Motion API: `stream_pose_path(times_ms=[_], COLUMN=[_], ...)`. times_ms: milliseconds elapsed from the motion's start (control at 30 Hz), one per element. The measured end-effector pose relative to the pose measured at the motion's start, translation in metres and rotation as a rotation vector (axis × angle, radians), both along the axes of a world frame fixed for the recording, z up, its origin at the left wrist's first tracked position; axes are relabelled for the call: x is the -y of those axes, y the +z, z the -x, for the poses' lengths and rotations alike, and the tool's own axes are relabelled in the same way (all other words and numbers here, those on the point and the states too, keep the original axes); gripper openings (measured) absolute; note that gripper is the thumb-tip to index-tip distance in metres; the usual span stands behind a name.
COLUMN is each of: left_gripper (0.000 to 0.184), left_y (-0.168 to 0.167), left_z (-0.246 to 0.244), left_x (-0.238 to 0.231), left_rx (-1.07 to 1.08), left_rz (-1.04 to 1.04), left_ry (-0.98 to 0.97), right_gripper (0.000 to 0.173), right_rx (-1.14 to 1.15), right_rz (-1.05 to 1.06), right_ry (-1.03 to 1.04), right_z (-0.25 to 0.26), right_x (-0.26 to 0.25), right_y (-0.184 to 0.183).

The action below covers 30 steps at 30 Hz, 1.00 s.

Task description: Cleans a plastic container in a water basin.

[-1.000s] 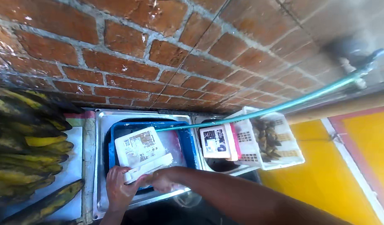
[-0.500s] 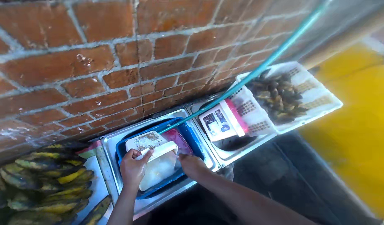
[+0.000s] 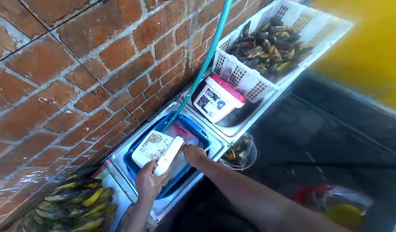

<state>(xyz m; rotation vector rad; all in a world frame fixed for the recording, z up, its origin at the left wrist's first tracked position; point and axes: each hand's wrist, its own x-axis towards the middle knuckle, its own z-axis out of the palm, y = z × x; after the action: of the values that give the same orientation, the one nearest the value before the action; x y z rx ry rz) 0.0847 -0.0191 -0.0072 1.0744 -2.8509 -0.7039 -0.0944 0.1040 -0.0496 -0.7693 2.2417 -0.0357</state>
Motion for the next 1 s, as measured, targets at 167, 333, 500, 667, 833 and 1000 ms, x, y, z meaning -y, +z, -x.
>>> stream_pose_path(times_ms=[167,333,500,667,833,1000], left_gripper=[0.048,0.047,0.047,0.048,0.045,0.042], left_y=[-0.018,-0.004,0.028,0.065,0.088,0.099], left_z=[-0.022,-0.027,-0.018,-0.011,-0.005,-0.001], left_x=[-0.03,-0.041,-0.047,-0.048,-0.05,-0.059], left_rx=[-0.324,-0.458,-0.515,-0.564,-0.582,-0.576], left_rz=[0.313,0.468,0.545,0.507,0.458,0.431], left_ry=[-0.042,-0.063,0.002,0.189,0.323,0.396], right_gripper=[0.024,0.028,0.035,0.037,0.034,0.027], right_rx=[-0.043,-0.1,-0.081,-0.061,-0.069,-0.071], right_rz=[0.069,0.253,0.323,0.415,0.577,0.572], right_ry=[0.026,0.022,0.1,0.134,0.254,0.362], right_z=[-0.006,-0.012,0.004,0.022,0.046,0.065], right_x=[-0.012,-0.033,-0.036,-0.03,-0.019,0.001], right_y=[0.001,0.001,0.009,0.034,0.043,0.067])
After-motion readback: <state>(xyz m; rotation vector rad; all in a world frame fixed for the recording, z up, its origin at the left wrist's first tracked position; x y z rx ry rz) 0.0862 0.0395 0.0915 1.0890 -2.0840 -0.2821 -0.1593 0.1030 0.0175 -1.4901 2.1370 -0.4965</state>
